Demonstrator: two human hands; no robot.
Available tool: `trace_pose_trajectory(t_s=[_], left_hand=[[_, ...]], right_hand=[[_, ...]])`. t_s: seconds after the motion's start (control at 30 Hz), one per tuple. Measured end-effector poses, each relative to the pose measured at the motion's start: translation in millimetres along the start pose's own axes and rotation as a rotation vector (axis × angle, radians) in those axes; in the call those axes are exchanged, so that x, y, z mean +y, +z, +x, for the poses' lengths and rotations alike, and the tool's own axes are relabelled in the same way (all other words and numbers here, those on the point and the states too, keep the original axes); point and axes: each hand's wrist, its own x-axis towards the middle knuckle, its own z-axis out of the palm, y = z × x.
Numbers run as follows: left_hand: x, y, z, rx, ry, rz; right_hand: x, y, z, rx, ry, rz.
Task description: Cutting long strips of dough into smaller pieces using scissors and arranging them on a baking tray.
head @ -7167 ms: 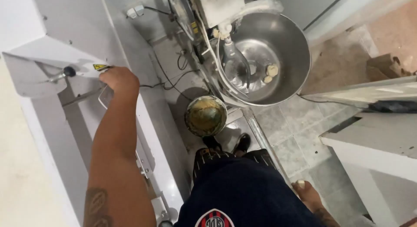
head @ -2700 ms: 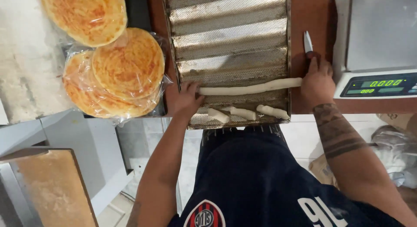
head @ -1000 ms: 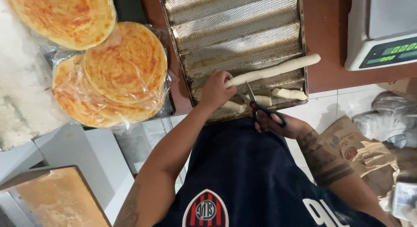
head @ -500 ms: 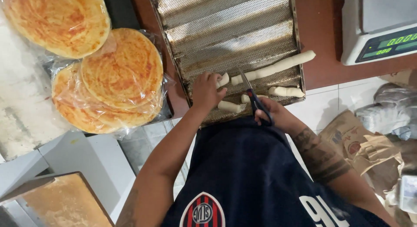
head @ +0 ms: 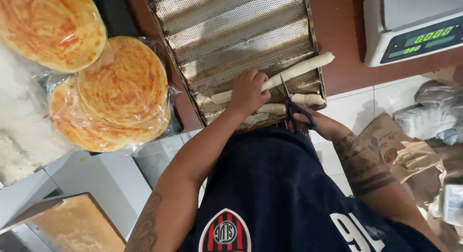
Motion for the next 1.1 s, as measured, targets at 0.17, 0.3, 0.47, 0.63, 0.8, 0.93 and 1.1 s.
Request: trace_pose_trajectory(t_s=[0.17, 0.3, 0.47, 0.63, 0.8, 0.93, 1.1], left_hand=[[3, -9, -5, -0.047, -0.023, -0.062], [-9, -21, -10, -0.045, -0.109, 0.015], [-7, -16, -2, -0.005, -0.110, 0.165], [38, 9, 33, -0.104, -0.002, 0.073], [42, 34, 45, -0.115, -0.061, 0.085], [51, 18, 47, -0.121, -0.108, -0.190], [51, 0, 39, -0.233, -0.138, -0.339]], right_hand=[[38, -30, 38, -0.022, -0.119, -0.037], [27, -45, 25, -0.028, -0.262, -0.115], [35, -70, 2, -0.049, -0.257, -0.060], [6, -79, -22, -0.047, -0.071, 0.011], [-17, -81, -19, -0.087, -0.044, -0.053], [-5, -94, 2, -0.082, -0.043, -0.066], [35, -111, 45, -0.047, -0.174, -0.055]])
